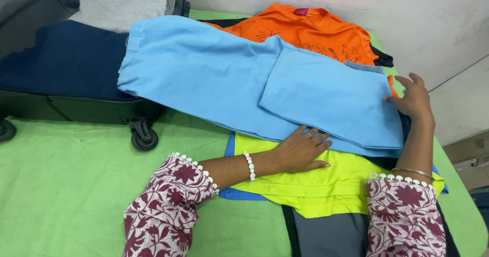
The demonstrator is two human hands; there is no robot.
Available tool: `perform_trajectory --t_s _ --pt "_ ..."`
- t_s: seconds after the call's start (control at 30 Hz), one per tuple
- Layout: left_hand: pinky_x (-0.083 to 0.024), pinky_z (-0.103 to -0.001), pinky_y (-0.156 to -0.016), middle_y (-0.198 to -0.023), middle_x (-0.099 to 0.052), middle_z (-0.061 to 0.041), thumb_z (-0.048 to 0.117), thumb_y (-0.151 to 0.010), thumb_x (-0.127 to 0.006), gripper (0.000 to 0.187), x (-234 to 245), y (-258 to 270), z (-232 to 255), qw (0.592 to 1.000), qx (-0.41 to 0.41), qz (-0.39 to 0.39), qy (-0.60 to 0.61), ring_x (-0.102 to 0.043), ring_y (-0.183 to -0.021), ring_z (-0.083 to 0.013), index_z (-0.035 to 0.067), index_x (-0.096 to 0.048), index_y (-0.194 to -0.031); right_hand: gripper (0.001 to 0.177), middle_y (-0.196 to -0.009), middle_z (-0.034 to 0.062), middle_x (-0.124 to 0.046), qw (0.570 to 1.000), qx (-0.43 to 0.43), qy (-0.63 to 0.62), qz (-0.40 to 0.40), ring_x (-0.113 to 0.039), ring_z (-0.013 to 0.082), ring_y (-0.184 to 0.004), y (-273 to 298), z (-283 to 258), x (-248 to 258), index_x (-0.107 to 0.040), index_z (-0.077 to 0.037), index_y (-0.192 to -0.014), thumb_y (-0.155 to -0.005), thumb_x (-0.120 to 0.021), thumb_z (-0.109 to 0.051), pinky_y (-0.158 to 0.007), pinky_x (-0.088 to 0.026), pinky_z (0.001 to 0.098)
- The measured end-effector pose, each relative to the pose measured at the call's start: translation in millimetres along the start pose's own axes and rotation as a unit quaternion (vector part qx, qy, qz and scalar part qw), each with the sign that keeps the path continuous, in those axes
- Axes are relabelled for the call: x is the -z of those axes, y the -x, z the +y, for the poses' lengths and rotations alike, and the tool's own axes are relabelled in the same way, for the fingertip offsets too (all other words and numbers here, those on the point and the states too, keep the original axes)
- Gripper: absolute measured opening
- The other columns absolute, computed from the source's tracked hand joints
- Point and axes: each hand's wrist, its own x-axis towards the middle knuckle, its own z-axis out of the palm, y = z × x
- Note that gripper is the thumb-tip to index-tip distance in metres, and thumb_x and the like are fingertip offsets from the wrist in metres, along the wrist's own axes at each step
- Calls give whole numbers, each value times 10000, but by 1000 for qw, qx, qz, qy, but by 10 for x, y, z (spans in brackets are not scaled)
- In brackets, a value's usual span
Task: The person folds a light blue pair of pants, an orange t-shirt, and a pair of jeans on a green surface, then places each folded item into an open suitcase. The person handles each garment one at a time, smoothing and folding them neatly before packing.
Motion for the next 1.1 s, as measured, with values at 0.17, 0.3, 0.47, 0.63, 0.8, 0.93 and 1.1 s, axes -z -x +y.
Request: perform_trajectory --t_s 0.17,0.3,0.47,0.63,0.8,0.93,1.1 --pt "-386 -556 -1112 -1387 -596 -180 572 -987 -471 649 58 7 19 998 -25 49 -4 -536 -1318 -403 34 -588 -1332 763 -1722 249 -292 973 222 20 60 -241 521 -1533 -22 -571 92 -515 -152 -1594 -932 -779 -424 -1226 -293 609" --pt "-455 -491 -1083 -1083 -683 -170 531 -1019 -525 592 141 36 24 997 -61 50 -19 -614 -1164 -361 14 -652 -1278 813 -1751 147 -217 922 380 -20 77 -156 457 -1607 294 -1432 -584 -333 -216 -1668 -1000 -664 -540 -1247 -174 690" --pt "-474 -504 -1021 -1013 -680 -187 503 -1007 -601 507 347 351 -243 974 -92 137 -157 -629 -1120 -368 10 -679 -1094 809 -1706 64 -220 907 388 150 -70 -163 394 -1563 678 -1806 -1242 -283 -280 -1625 -937 -472 -661 -1115 -97 798" --pt "-385 -543 -1117 -1275 -651 -204 468 -966 -596 523 640 936 -907 967 37 141 -211 -547 -1292 -377 3 -674 -1193 788 -1689 94 -261 906 405 109 -55 -177 383 -1550 739 -1718 -1239 -307 -231 -1607 -963 -460 -657 -1142 -89 764" --pt "-334 -502 -1169 -1390 -603 -222 433 -1000 -569 538 721 1222 -1169 976 149 115 -109 -483 -1375 -400 -26 -633 -1274 876 -1656 132 -285 890 446 65 -67 -213 367 -1534 899 -1796 -1152 -311 -103 -1590 -936 -502 -653 -1174 -100 697" --pt "-326 -506 -1170 -1397 -600 -210 415 -994 -577 522 717 1205 -1137 977 150 107 -103 -485 -1375 -399 -10 -609 -1295 774 -1596 121 -405 888 455 55 -31 -352 352 -1465 1019 -1912 -1029 -452 -97 -1515 -897 -647 -520 -1174 -250 607" --pt "-387 -479 -1132 -1313 -633 -226 335 -980 -642 619 723 1192 -1139 981 164 102 -7 -547 -1320 -375 10 -470 -1477 457 -1401 83 -636 871 491 10 18 -569 281 -1327 1163 -2104 -1028 -673 -66 -1277 -883 -755 -281 -1045 -493 420"
